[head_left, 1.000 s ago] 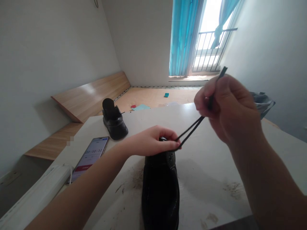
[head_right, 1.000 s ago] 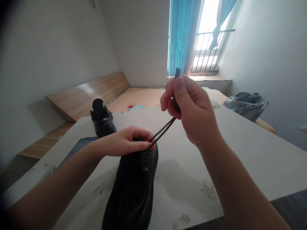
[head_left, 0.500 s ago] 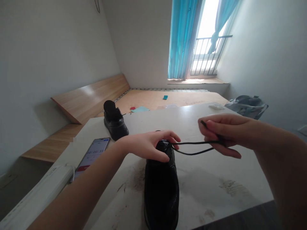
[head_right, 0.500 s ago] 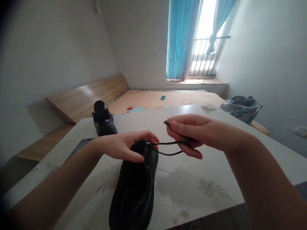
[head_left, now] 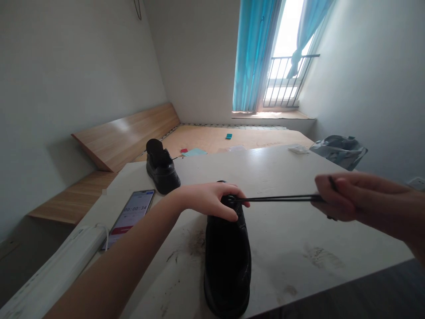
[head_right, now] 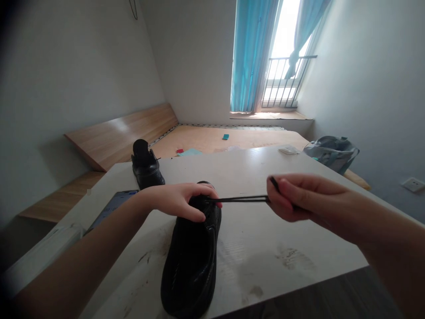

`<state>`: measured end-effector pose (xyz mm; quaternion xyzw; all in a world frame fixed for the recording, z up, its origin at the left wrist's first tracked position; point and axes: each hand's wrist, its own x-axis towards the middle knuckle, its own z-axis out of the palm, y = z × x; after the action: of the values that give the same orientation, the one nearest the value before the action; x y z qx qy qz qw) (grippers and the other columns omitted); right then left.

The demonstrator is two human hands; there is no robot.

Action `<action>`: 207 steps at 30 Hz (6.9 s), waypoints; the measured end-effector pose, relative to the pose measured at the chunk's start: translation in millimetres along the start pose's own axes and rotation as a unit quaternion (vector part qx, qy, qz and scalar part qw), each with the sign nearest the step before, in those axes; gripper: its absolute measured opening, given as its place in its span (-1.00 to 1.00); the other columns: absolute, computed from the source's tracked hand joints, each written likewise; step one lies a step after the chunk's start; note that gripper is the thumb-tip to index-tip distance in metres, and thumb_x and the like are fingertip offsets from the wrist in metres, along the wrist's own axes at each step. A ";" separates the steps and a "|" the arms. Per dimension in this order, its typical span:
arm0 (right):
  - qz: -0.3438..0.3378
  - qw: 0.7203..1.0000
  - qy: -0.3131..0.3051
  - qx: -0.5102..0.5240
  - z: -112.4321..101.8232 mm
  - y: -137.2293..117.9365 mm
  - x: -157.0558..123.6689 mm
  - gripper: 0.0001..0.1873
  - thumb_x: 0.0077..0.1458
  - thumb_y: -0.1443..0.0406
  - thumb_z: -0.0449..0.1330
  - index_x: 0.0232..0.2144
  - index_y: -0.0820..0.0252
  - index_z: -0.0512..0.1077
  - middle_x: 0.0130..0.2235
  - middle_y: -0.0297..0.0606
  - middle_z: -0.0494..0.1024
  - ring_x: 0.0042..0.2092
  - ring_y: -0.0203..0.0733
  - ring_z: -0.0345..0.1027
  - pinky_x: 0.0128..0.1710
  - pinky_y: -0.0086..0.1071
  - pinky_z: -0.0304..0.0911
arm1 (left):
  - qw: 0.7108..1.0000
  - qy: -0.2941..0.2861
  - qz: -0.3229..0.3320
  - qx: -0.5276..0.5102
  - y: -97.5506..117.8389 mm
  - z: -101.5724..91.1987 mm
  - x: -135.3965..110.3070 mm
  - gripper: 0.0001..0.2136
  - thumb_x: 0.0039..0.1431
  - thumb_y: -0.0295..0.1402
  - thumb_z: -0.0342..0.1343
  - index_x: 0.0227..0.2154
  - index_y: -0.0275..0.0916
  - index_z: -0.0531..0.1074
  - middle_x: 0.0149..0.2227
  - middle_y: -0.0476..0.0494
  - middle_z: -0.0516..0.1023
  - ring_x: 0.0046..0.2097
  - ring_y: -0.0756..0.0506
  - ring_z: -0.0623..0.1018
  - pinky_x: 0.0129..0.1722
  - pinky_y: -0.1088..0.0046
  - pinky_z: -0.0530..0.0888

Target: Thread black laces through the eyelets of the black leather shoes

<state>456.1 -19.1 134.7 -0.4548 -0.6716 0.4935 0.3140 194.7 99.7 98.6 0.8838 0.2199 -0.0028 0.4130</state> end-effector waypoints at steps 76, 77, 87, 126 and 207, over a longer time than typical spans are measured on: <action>-0.011 0.912 0.218 0.348 -31.8 95.3 184.5 -0.78 0.08 0.28 0.22 -0.52 0.08 0.25 -0.61 -0.50 -0.05 -0.62 -0.40 -0.14 -0.63 -0.43 -0.03 | 0.872 0.217 -0.019 -0.439 29.6 -41.6 -37.6 -0.76 0.29 -0.26 -0.07 -0.47 -0.24 0.25 -0.04 -0.20 0.55 0.02 -0.10 0.52 0.00 0.33 0.39; -0.019 0.912 0.239 0.332 -37.8 94.4 179.9 -0.77 0.08 0.25 0.24 -0.51 0.07 0.25 -0.61 -0.50 -0.06 -0.62 -0.40 -0.18 -0.63 -0.41 -0.09 | 0.871 0.222 -0.003 -0.439 29.7 -45.9 -45.6 -0.76 0.30 -0.26 -0.08 -0.48 -0.24 0.23 -0.06 -0.19 0.56 0.02 -0.10 0.53 0.00 0.33 0.39; -0.039 0.935 0.346 0.064 -22.8 52.0 161.1 -0.74 -0.01 0.12 0.30 -0.31 0.15 0.52 -0.18 -0.16 0.52 -0.50 -0.39 -0.01 -0.57 -0.37 -0.10 | 0.724 0.518 0.092 -0.446 34.3 -69.8 -111.1 -0.81 0.24 -0.42 -0.06 -0.51 -0.23 0.25 -0.63 0.12 0.18 -0.44 0.04 0.48 -0.25 0.44 0.51; -0.004 0.953 -0.065 -0.296 48.0 49.4 92.4 -0.84 0.01 0.37 0.09 -0.55 0.16 0.17 -0.54 -0.43 0.24 -0.47 -0.36 0.07 -0.51 -0.47 0.02 | 0.938 0.264 -0.129 0.183 -29.1 44.9 -50.5 -0.77 0.04 -0.45 -0.09 -0.66 -0.26 0.03 -0.62 0.03 0.15 -0.49 0.01 0.18 -0.45 0.40 0.00; 0.016 0.980 -0.124 -0.156 33.3 51.1 89.9 -0.78 0.31 0.10 -0.07 -0.16 0.10 0.19 -0.36 -0.36 0.32 -0.34 -0.29 0.20 -0.30 -0.39 0.22 | 0.900 0.349 -0.249 0.078 -2.3 56.1 -49.8 -0.86 0.16 -0.33 -0.04 -0.31 -0.13 0.42 -0.45 0.04 0.48 -0.46 -0.02 0.37 -0.44 0.45 0.17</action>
<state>407.5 56.2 73.3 -0.4441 -0.7665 0.4403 0.1459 158.7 40.7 69.2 0.7738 0.5623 0.1858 0.2248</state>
